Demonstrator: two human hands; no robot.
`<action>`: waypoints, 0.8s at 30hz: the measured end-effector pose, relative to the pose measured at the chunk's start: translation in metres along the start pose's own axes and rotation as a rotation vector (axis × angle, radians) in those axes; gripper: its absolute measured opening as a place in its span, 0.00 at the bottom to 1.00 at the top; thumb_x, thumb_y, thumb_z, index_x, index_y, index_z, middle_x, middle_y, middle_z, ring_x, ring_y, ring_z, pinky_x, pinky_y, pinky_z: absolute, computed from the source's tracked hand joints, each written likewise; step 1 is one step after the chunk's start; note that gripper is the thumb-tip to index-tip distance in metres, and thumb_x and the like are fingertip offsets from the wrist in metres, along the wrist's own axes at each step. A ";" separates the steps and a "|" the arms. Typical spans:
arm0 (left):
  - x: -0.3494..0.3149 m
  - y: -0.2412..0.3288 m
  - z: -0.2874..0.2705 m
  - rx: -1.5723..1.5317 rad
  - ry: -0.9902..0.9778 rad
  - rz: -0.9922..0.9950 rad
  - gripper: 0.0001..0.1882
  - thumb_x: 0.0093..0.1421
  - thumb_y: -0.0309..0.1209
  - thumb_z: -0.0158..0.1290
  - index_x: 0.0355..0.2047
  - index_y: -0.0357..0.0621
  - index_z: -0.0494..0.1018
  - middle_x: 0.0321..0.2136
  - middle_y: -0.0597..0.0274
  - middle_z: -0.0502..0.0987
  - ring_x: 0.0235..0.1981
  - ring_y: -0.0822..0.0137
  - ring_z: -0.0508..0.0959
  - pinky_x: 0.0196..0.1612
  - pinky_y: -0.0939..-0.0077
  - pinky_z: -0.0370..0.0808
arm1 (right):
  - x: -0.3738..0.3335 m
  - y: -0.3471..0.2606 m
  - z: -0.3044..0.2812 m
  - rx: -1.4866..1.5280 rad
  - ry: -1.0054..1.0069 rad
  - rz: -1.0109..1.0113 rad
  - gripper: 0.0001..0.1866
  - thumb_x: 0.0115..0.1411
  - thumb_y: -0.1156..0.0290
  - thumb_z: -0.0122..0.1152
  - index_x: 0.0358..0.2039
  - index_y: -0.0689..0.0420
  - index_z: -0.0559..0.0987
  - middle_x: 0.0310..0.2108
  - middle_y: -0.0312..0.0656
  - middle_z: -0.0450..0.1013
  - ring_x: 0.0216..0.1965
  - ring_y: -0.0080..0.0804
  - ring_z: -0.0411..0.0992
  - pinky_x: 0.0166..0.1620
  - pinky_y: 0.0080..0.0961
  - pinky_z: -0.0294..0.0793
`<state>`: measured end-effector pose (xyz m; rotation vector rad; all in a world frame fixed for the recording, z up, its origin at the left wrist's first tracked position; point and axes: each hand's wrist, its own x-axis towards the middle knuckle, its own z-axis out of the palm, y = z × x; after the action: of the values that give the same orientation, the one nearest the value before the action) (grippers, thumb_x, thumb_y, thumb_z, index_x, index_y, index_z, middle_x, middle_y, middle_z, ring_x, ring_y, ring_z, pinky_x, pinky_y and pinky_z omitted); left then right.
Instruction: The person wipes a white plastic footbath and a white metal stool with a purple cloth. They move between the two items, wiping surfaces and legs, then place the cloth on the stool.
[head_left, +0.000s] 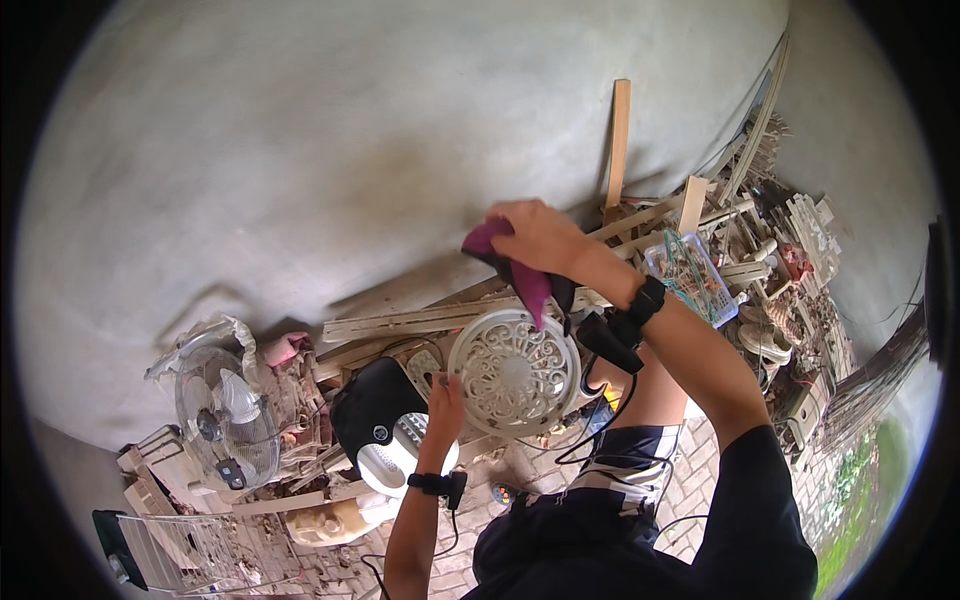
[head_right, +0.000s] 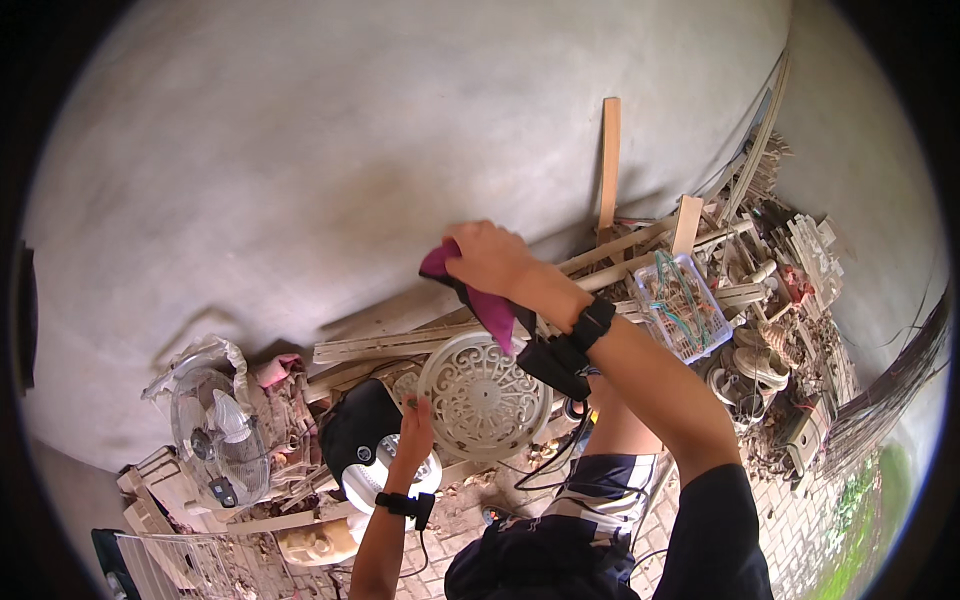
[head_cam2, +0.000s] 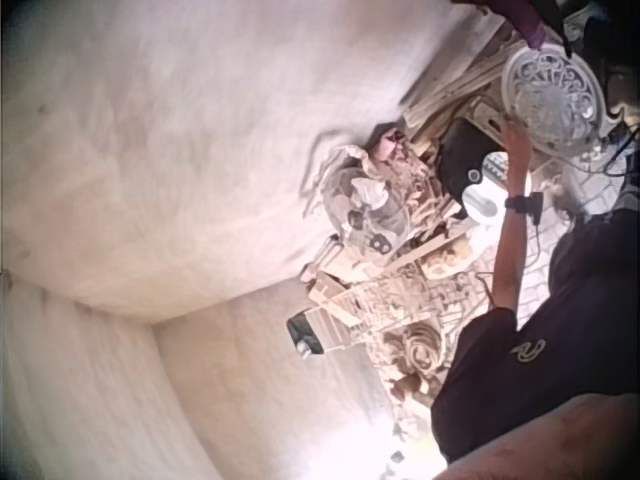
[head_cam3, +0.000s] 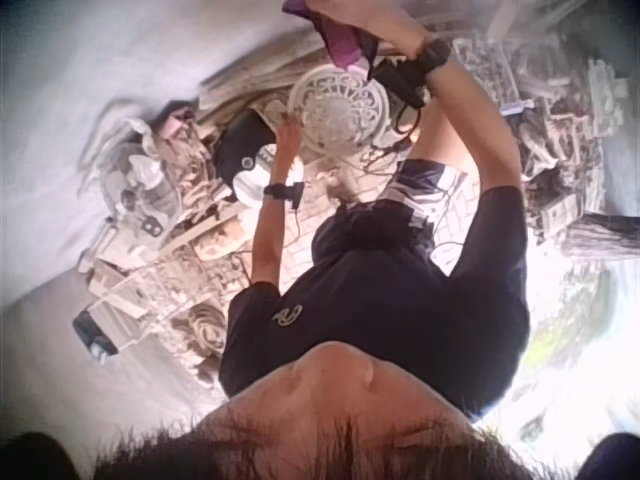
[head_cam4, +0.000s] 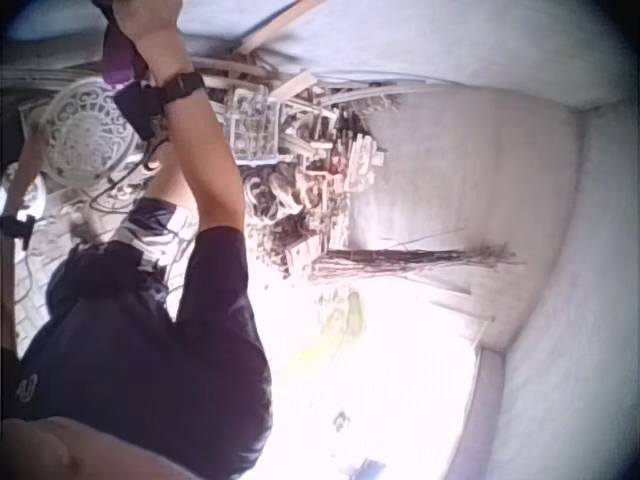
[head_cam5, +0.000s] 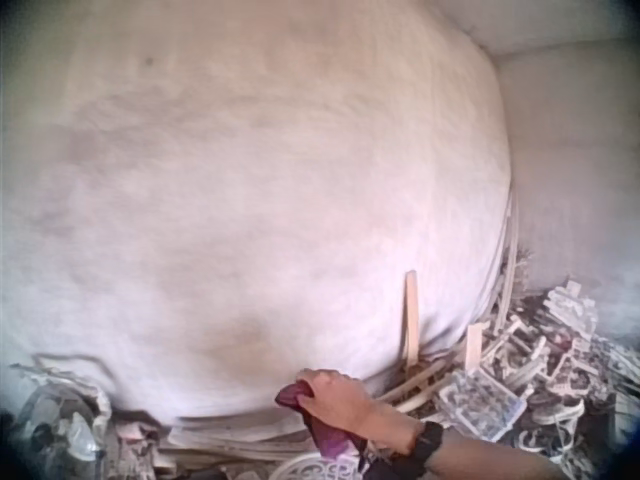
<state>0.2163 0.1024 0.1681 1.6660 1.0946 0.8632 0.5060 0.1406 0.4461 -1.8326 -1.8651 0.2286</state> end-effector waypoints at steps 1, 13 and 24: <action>-0.001 0.003 0.000 0.050 -0.015 0.003 0.18 0.74 0.40 0.42 0.46 0.33 0.64 0.32 0.39 0.76 0.35 0.39 0.77 0.40 0.55 0.72 | 0.006 -0.009 -0.006 0.004 0.056 0.005 0.19 0.57 0.62 0.61 0.49 0.54 0.78 0.42 0.51 0.78 0.43 0.54 0.77 0.46 0.45 0.77; 0.005 -0.002 -0.003 0.130 0.007 0.001 0.27 0.74 0.47 0.40 0.52 0.30 0.65 0.36 0.38 0.78 0.39 0.42 0.79 0.44 0.56 0.73 | -0.065 0.031 0.110 0.074 -0.342 0.040 0.31 0.54 0.65 0.60 0.59 0.59 0.69 0.56 0.57 0.67 0.56 0.56 0.70 0.59 0.45 0.70; 0.009 0.004 -0.003 0.052 -0.021 -0.066 0.23 0.74 0.46 0.41 0.49 0.34 0.67 0.34 0.42 0.78 0.39 0.43 0.79 0.45 0.56 0.72 | -0.096 0.062 0.121 0.071 -0.338 0.088 0.28 0.51 0.66 0.67 0.51 0.62 0.72 0.41 0.55 0.75 0.48 0.55 0.75 0.51 0.46 0.74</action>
<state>0.2178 0.1113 0.1739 1.6688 1.1601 0.7790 0.5003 0.0798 0.2910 -1.9216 -1.9662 0.6637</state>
